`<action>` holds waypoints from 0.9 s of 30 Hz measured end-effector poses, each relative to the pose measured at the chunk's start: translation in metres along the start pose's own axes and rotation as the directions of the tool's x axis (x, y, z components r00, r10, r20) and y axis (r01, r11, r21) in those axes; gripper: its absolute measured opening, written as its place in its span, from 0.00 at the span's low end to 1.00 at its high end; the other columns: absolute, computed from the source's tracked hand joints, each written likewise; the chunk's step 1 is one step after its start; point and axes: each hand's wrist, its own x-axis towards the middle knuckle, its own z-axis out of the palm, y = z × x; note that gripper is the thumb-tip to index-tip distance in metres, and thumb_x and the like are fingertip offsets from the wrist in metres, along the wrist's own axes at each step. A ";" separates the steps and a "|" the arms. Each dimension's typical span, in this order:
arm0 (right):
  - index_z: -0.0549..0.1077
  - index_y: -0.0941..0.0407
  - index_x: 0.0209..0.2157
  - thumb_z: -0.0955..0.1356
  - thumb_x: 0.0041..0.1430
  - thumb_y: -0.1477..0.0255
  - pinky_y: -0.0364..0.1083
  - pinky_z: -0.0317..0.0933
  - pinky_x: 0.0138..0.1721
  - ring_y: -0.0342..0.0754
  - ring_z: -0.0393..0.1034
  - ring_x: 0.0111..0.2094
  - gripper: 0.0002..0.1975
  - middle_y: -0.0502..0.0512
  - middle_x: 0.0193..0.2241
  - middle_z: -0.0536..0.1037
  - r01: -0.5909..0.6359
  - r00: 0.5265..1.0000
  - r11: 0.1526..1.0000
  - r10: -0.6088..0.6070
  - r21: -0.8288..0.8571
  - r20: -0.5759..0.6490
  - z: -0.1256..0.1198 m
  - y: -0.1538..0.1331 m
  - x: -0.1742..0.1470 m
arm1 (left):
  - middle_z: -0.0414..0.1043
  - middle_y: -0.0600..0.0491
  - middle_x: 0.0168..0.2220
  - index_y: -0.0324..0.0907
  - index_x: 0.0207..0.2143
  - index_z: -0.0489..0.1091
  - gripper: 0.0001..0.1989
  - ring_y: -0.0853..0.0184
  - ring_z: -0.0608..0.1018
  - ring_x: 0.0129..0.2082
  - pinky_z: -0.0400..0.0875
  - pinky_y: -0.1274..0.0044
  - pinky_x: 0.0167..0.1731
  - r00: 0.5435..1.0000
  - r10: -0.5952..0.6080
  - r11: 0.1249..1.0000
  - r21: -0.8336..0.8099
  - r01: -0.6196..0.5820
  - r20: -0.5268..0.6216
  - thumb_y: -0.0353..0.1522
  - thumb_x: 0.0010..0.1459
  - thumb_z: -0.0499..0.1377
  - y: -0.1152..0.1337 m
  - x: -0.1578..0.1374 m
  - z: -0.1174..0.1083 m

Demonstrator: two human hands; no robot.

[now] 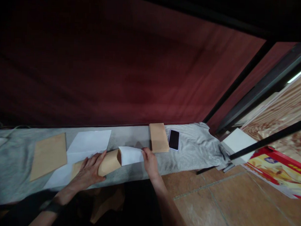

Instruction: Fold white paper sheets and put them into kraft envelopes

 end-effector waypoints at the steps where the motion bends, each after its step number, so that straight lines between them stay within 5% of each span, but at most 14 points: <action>1: 0.74 0.52 0.40 0.61 0.66 0.65 0.45 0.67 0.40 0.50 0.75 0.39 0.12 0.54 0.36 0.81 0.013 1.000 1.000 -0.013 0.005 0.006 0.000 -0.001 0.001 | 0.59 0.41 0.64 0.45 0.71 0.36 0.55 0.47 0.60 0.66 0.44 0.53 0.65 1.000 0.005 1.000 -0.014 -0.005 0.007 0.38 0.44 0.61 -0.001 0.001 0.001; 8: 0.75 0.53 0.40 0.62 0.66 0.65 0.45 0.66 0.40 0.51 0.75 0.38 0.12 0.54 0.35 0.80 0.001 1.000 1.000 -0.001 0.011 -0.015 -0.002 0.001 0.003 | 0.58 0.41 0.64 0.45 0.71 0.37 0.55 0.47 0.60 0.66 0.46 0.53 0.65 0.997 0.039 0.999 -0.011 -0.040 -0.073 0.39 0.45 0.62 0.000 0.003 0.003; 15: 0.74 0.55 0.38 0.63 0.65 0.62 0.45 0.66 0.38 0.49 0.73 0.35 0.13 0.54 0.33 0.79 -0.012 0.983 0.996 0.029 0.091 -0.180 -0.002 0.002 0.012 | 0.59 0.42 0.63 0.46 0.71 0.37 0.55 0.47 0.61 0.65 0.45 0.53 0.65 0.996 0.045 0.999 0.006 -0.045 -0.073 0.37 0.44 0.62 0.002 0.005 0.008; 27: 0.72 0.53 0.28 0.64 0.63 0.62 0.42 0.59 0.29 0.47 0.67 0.25 0.13 0.49 0.22 0.73 0.022 0.998 1.000 -0.021 0.016 -0.067 -0.001 0.014 0.013 | 0.60 0.38 0.62 0.43 0.70 0.40 0.53 0.45 0.59 0.66 0.44 0.51 0.64 0.977 0.027 0.995 0.104 -0.005 -0.213 0.35 0.46 0.63 0.008 0.009 0.007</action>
